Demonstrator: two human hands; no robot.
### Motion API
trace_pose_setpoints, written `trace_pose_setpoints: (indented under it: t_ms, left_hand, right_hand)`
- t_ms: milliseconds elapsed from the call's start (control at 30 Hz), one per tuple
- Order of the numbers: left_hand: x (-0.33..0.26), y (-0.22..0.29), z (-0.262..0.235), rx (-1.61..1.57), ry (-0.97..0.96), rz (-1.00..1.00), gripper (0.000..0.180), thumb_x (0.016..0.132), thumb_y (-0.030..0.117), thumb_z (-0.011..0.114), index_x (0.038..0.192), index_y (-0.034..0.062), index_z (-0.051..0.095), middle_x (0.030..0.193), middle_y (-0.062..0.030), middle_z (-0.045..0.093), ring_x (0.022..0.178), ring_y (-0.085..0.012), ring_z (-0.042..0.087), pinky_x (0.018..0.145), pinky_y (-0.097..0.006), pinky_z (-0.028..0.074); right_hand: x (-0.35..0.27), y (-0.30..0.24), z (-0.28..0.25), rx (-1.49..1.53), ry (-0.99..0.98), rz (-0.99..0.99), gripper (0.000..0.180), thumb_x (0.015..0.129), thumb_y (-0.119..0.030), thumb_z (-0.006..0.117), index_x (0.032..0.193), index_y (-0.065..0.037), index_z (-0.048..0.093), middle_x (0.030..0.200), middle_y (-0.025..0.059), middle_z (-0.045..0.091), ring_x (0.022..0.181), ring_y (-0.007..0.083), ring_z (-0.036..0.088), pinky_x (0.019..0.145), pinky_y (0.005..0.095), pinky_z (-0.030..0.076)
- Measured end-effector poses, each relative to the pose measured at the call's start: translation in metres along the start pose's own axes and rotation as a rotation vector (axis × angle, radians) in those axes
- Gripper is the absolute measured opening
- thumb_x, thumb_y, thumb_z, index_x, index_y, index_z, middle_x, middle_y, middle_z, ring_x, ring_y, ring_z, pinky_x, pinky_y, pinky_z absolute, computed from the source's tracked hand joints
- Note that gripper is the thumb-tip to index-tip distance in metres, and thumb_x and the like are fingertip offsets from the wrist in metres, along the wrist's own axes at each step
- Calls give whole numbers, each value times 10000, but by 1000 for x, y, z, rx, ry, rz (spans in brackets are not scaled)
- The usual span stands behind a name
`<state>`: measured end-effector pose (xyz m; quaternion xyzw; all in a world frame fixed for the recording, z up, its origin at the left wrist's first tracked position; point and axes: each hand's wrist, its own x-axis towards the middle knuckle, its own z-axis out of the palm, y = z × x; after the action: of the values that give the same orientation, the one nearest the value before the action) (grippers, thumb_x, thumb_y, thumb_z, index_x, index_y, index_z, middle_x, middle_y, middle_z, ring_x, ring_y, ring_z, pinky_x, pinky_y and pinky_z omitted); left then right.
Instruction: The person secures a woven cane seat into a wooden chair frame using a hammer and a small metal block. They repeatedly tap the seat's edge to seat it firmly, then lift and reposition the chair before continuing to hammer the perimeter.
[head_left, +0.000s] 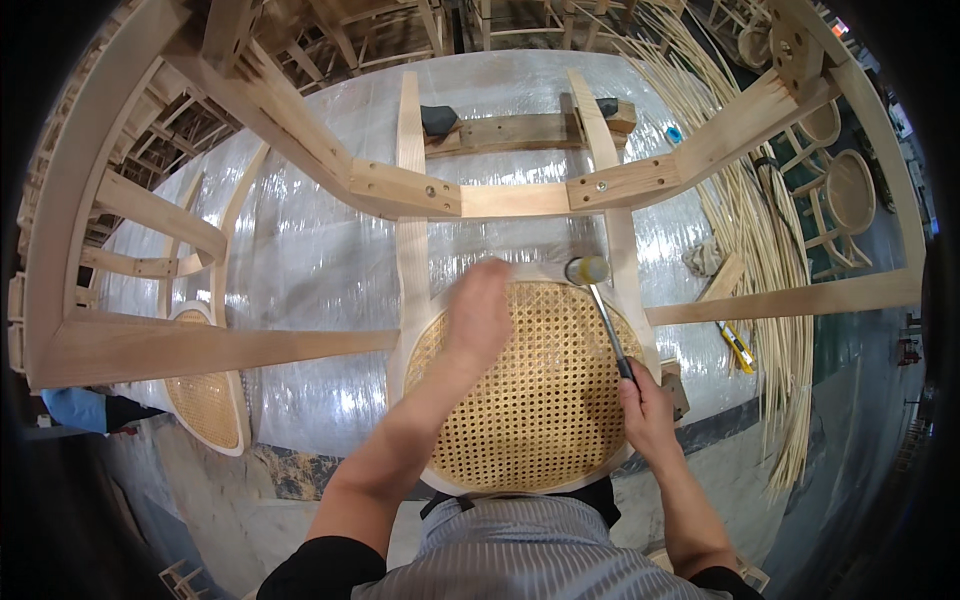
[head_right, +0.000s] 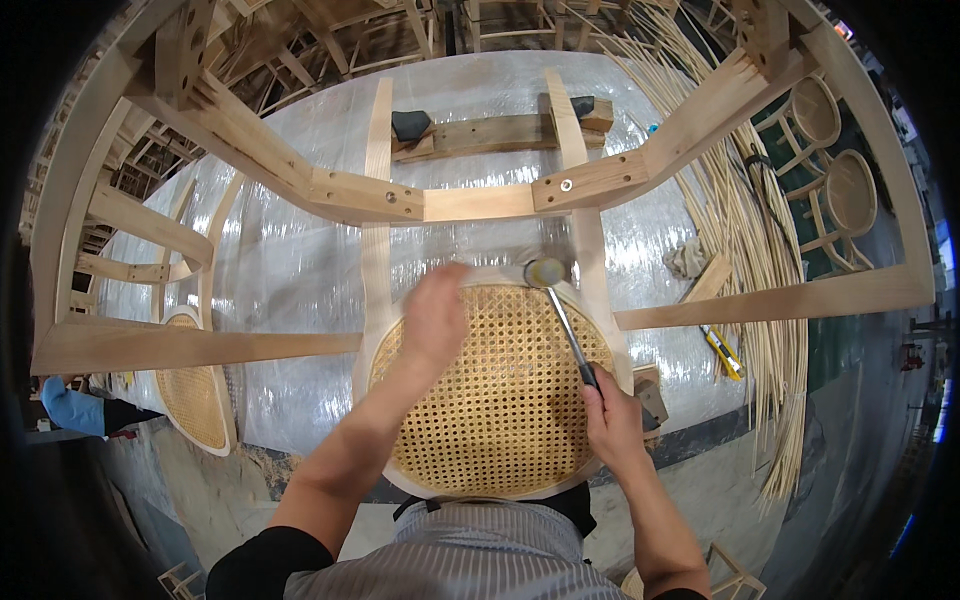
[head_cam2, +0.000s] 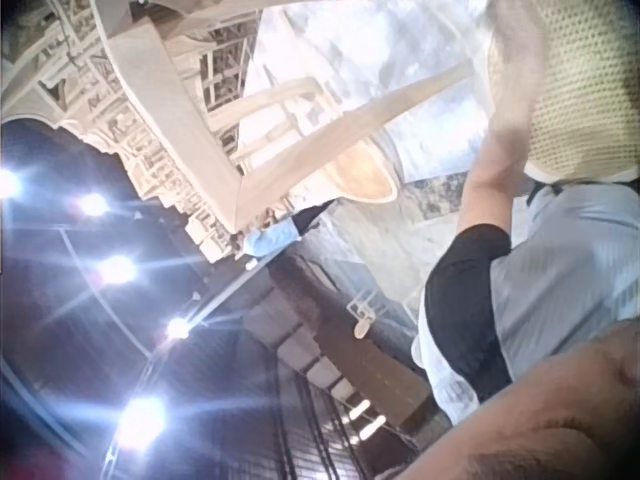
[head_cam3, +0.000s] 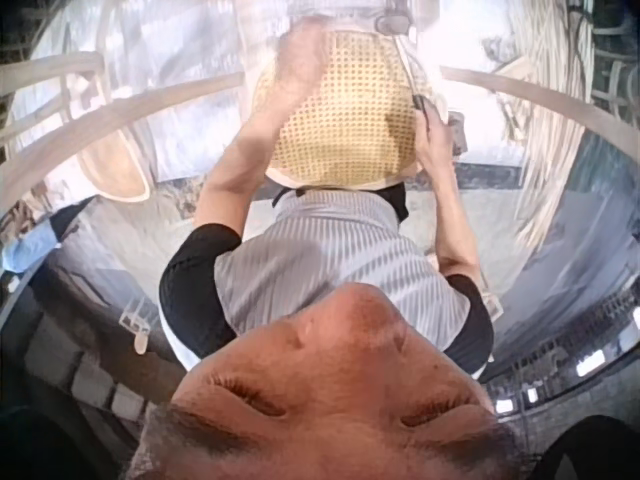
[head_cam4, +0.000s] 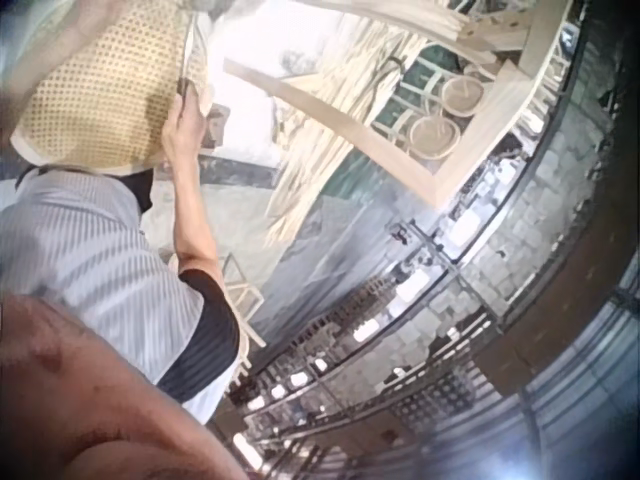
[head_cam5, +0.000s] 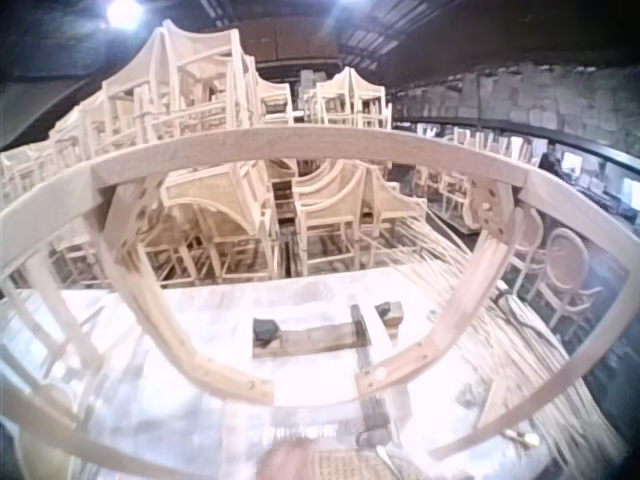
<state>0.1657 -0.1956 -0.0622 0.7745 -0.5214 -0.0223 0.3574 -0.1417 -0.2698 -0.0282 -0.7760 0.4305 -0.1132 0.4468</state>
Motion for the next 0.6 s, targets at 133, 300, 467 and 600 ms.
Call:
trace_pose_setpoints:
  t_ms: [133, 300, 467, 600]
  left_hand:
    - [-10, -31, -29, 118, -101, -48, 437, 918, -45, 539, 1334, -12, 669, 1282, -244, 697, 1170, -434, 665, 1038, -499, 540]
    - [-5, -32, -29, 38, -102, -31, 435, 922, -40, 545, 1341, -22, 659, 1272, -230, 701, 1158, -416, 671, 1035, -470, 549]
    - [-4, -33, -28, 49, -80, -47, 438, 905, -46, 559, 1327, -17, 674, 1283, -212, 696, 1192, -422, 646, 1069, -495, 522]
    - [-1, -5, -4, 60, -39, 175, 400, 892, -42, 585, 1276, -33, 700, 1285, -194, 674, 1228, -405, 608, 1096, -512, 492]
  right_hand:
    - [6, -21, 24, -5, -34, -110, 371, 1093, -176, 593, 1435, -33, 593, 913, 197, 721, 761, 290, 730, 733, 379, 562]
    - [18, -21, 35, -146, -53, -138, 365, 1090, -156, 589, 1439, -48, 598, 909, 188, 717, 768, 301, 724, 748, 370, 562]
    - [9, -34, 24, -66, 46, -171, 376, 1100, -171, 572, 1445, -23, 591, 925, 178, 720, 793, 250, 721, 763, 347, 557]
    - [11, -34, 10, 24, 215, -336, 390, 1118, -194, 558, 1437, 29, 584, 946, 131, 721, 821, 169, 681, 766, 317, 540]
